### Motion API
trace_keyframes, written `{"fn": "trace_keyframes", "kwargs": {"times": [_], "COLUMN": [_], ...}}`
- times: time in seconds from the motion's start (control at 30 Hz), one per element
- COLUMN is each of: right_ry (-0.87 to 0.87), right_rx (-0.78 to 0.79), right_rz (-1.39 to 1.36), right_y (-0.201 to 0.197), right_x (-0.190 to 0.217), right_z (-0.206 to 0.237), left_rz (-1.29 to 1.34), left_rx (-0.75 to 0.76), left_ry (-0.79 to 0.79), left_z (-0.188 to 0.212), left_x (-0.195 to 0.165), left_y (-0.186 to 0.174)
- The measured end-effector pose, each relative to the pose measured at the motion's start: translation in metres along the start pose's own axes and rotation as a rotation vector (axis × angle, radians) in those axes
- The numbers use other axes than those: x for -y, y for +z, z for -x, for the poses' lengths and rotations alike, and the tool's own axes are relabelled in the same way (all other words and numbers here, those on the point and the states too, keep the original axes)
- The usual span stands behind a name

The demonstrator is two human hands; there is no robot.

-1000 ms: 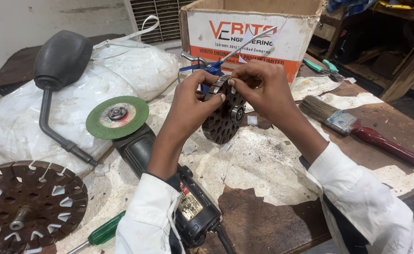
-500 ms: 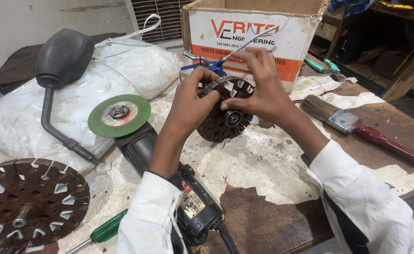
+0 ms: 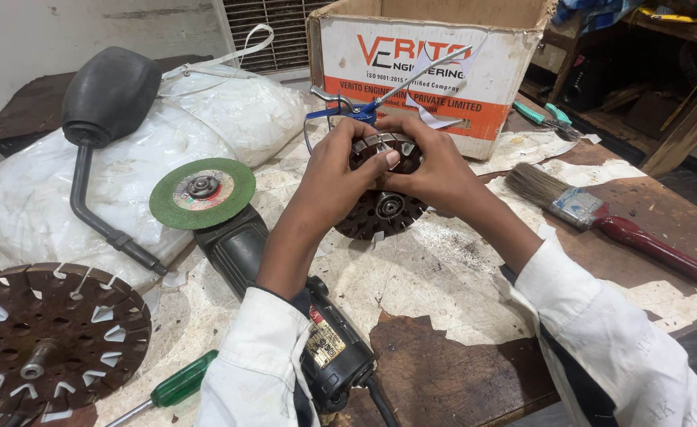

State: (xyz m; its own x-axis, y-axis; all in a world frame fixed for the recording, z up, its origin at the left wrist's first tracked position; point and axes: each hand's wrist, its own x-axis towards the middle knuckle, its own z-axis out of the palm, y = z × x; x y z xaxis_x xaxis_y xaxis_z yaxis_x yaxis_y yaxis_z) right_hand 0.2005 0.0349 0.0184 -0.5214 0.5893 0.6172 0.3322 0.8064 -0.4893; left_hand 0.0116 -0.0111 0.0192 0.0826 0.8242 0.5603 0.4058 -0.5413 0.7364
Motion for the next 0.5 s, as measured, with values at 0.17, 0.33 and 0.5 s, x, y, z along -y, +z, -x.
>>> {"fn": "trace_keyframes", "kwargs": {"times": [0.17,0.33,0.5], "right_ry": [0.093,0.115,0.124], "right_rx": [0.014,0.025,0.026], "right_rz": [-0.004,-0.044,-0.038], "right_y": [0.0,-0.001,0.0], "right_x": [0.01,0.017,0.02], "right_z": [0.0,0.0,-0.001], "left_rz": [-0.01,-0.019,0.016], "left_rx": [0.008,-0.017,-0.052], "left_ry": [0.024,0.042,-0.022], "left_z": [-0.001,-0.002,-0.002], "left_x": [-0.002,-0.008,-0.012], "left_y": [0.0,-0.003,-0.004]}}
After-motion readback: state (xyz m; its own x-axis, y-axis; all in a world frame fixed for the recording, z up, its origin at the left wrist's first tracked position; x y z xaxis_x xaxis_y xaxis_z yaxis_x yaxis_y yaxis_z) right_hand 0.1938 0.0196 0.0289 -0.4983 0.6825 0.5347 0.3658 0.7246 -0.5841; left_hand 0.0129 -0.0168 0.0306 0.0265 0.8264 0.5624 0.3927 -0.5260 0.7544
